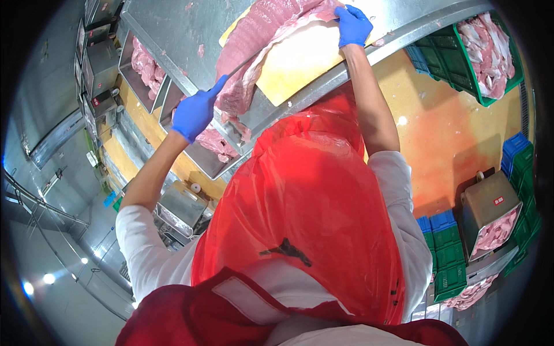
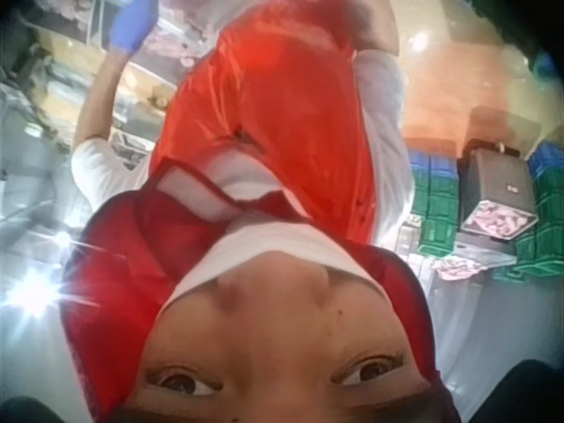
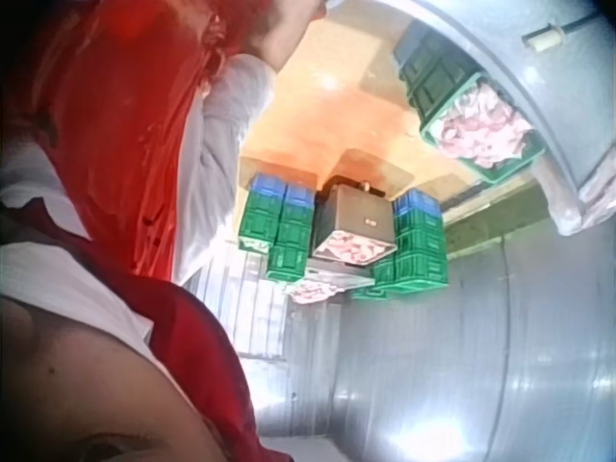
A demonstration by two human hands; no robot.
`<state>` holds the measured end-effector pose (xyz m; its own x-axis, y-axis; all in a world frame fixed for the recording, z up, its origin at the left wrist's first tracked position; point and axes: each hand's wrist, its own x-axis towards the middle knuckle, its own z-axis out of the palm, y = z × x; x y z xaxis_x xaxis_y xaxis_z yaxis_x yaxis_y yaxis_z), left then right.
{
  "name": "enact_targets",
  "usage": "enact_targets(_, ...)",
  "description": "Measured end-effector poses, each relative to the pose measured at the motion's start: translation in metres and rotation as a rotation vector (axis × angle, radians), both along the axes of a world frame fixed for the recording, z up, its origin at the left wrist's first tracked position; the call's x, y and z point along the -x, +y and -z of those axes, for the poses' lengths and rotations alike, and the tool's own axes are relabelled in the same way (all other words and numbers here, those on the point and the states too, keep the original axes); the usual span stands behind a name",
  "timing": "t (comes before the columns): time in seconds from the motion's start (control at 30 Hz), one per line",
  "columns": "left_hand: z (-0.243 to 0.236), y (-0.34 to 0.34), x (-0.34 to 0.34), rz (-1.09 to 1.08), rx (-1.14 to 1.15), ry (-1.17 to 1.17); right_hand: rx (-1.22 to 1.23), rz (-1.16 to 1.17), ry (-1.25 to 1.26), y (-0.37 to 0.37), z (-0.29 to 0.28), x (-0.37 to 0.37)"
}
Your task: The person trims fat from large pieces of raw meat using a knife and a honing steel on a cutting board. They repeatedly sharpen the knife and place trimmed fat into a green crate while working in a commercial meat processing area.
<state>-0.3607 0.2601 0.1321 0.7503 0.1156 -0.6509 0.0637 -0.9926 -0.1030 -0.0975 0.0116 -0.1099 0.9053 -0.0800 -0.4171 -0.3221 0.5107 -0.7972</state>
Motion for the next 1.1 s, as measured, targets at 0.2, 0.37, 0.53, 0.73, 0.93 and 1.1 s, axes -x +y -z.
enact_targets(0.2,-0.03,-0.037,-0.024,-0.035,0.043,-0.08,0.088,-0.069,-0.003,-0.009,0.001,0.015)
enact_targets(0.37,0.013,-0.066,-0.103,0.041,0.178,-0.285,0.075,-0.038,-0.006,-0.007,-0.001,0.012)
enact_targets(0.53,0.051,-0.049,-0.12,0.166,0.172,-0.296,0.122,-0.007,-0.023,-0.007,0.017,0.011)
enact_targets(0.73,0.029,-0.005,-0.013,0.036,0.06,-0.119,0.068,0.01,0.044,-0.005,-0.004,0.01)
enact_targets(0.93,-0.022,-0.022,0.015,-0.062,0.043,-0.071,-0.035,0.012,0.068,-0.01,-0.001,0.0)
enact_targets(1.1,0.004,-0.049,-0.041,0.012,0.124,-0.284,-0.044,-0.021,0.042,-0.012,0.008,-0.004)
